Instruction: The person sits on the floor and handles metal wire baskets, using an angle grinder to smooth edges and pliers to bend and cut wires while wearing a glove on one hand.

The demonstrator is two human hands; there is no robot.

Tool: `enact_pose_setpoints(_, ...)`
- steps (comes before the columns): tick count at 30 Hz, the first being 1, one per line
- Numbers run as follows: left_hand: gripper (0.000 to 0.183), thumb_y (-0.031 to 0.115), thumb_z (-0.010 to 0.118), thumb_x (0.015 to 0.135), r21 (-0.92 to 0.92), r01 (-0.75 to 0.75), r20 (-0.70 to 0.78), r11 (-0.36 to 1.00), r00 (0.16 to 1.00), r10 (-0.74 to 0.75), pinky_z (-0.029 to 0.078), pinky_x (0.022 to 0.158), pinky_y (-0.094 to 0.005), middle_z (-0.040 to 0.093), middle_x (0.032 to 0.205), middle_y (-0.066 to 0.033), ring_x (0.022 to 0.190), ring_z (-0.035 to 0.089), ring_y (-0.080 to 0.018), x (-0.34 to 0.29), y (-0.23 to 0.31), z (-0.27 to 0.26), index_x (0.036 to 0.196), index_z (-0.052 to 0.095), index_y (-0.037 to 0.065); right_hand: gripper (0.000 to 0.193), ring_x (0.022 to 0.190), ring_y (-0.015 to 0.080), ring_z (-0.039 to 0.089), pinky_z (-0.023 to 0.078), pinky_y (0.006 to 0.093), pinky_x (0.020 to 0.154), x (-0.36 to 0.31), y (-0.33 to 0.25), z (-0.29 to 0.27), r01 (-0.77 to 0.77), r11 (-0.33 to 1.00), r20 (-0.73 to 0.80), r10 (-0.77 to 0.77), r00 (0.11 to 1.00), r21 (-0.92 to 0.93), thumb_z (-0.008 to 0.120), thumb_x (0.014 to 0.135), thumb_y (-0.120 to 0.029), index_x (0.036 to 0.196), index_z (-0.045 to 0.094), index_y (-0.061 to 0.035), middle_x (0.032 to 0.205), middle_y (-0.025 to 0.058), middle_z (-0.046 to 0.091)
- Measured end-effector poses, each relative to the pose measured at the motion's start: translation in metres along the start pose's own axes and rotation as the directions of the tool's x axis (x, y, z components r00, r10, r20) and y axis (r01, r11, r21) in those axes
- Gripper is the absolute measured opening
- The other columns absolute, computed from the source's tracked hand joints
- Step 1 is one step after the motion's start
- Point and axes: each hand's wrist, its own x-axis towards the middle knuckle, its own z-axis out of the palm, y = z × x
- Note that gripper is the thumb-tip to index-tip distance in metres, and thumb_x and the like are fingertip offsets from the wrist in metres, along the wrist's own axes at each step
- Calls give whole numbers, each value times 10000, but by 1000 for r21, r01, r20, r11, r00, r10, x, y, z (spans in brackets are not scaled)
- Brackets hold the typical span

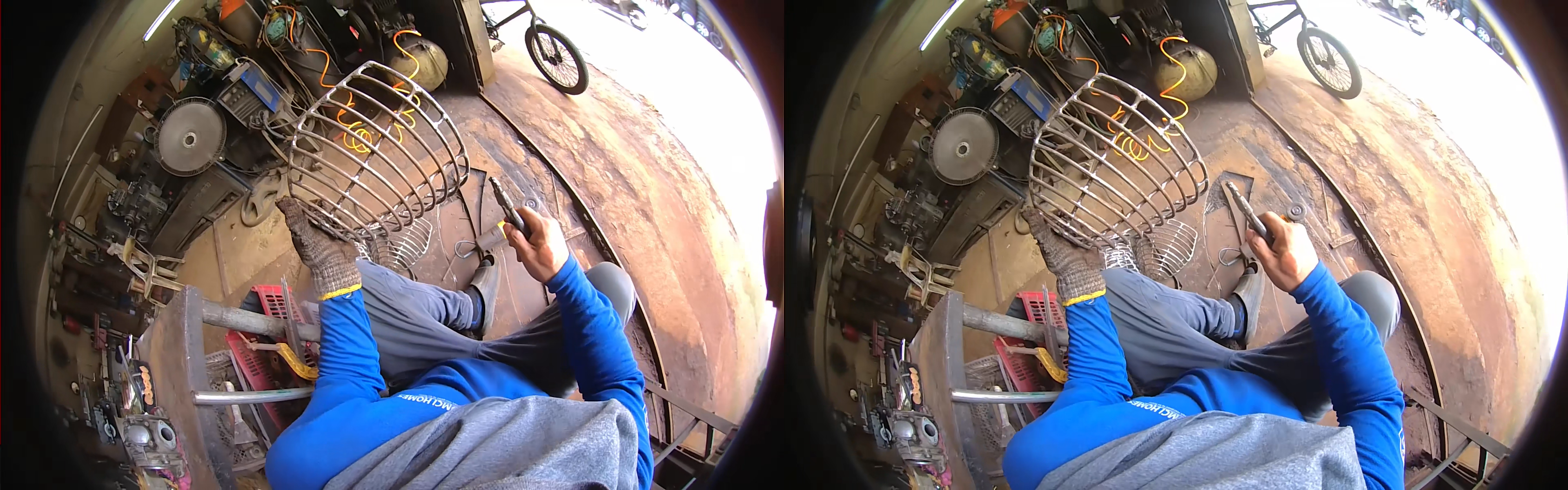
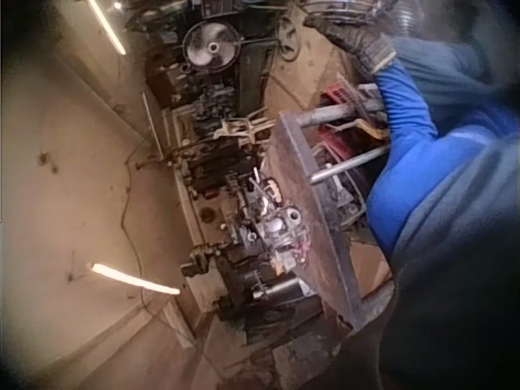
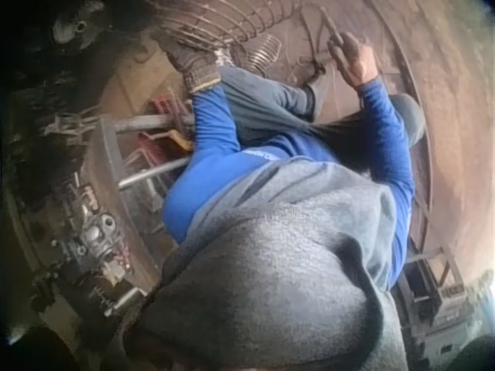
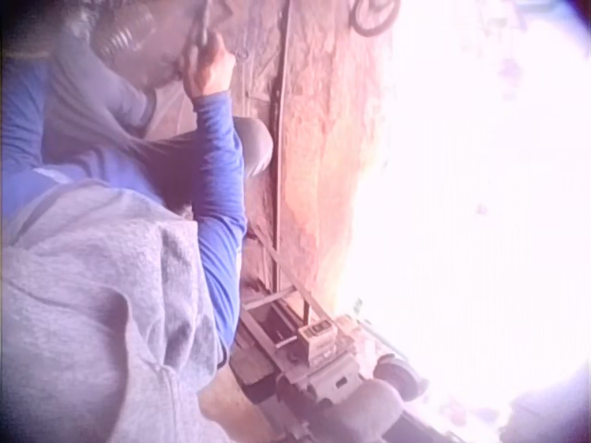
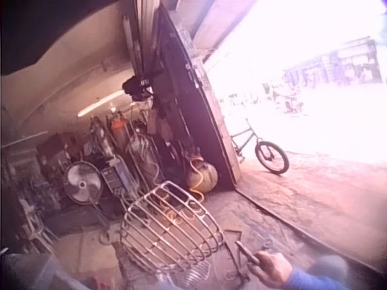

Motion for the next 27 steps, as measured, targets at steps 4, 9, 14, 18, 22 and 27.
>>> enact_pose_setpoints(4, 763, 628, 668, 816, -1, -70, 97, 998, 993, 70, 507, 991, -506, 561, 1369, -88, 1193, 576, -326, -3, 7, 8, 1387, 517, 145, 207, 640, 329, 617, 475, 390, 620, -4, 1, -6, 3, 1000, -26, -3, 1000, -6, 613, 929, -180, 946, 604, 27, 699, 194, 605)
enact_pose_setpoints(9, 732, 614, 619, 863, -10, -73, 150, 997, 986, 73, 493, 1013, -502, 526, 1420, -102, 1228, 553, -335, -20, 11, 25, 1409, 500, 140, 193, 582, 298, 606, 467, 379, 583, -4, -18, -17, 2, 992, -7, -1, 1000, 124, 571, 960, -172, 911, 569, 15, 655, 153, 593)
enact_pose_setpoints(14, 777, 686, 736, 721, -2, -22, 194, 1000, 981, 22, 551, 809, -410, 626, 1158, -47, 981, 625, -233, -14, 10, 19, 1268, 596, 152, 167, 578, 360, 584, 447, 426, 568, 4, -57, -20, 102, 976, 30, -109, 994, 194, 545, 971, -150, 913, 522, 5, 631, 175, 543)
enact_pose_setpoints(18, 761, 680, 767, 696, -10, 7, 194, 1000, 981, -5, 563, 766, -385, 643, 1120, -32, 941, 636, -195, -17, 3, 25, 1232, 617, 161, 170, 688, 457, 572, 437, 472, 608, 14, -67, -21, 192, 979, -14, -191, 981, 67, 561, 953, -138, 902, 520, 19, 691, 239, 542)
enact_pose_setpoints(22, 734, 659, 774, 703, -20, 16, 255, 1000, 967, -10, 577, 729, -392, 659, 1111, -34, 906, 649, -199, -23, 6, 30, 1222, 624, 162, 168, 718, 453, 584, 446, 481, 632, 19, -74, -18, 204, 976, -50, -200, 978, 75, 567, 944, -136, 899, 530, 21, 712, 250, 558)
enact_pose_setpoints(27, 738, 639, 724, 763, -49, 38, 299, 998, 954, -21, 595, 818, -447, 664, 1213, -69, 1013, 672, -277, -22, 3, 27, 1294, 606, 139, 183, 728, 452, 590, 451, 484, 641, 21, -76, -20, 186, 980, -56, -182, 982, 70, 565, 948, -154, 895, 540, 19, 721, 255, 568)
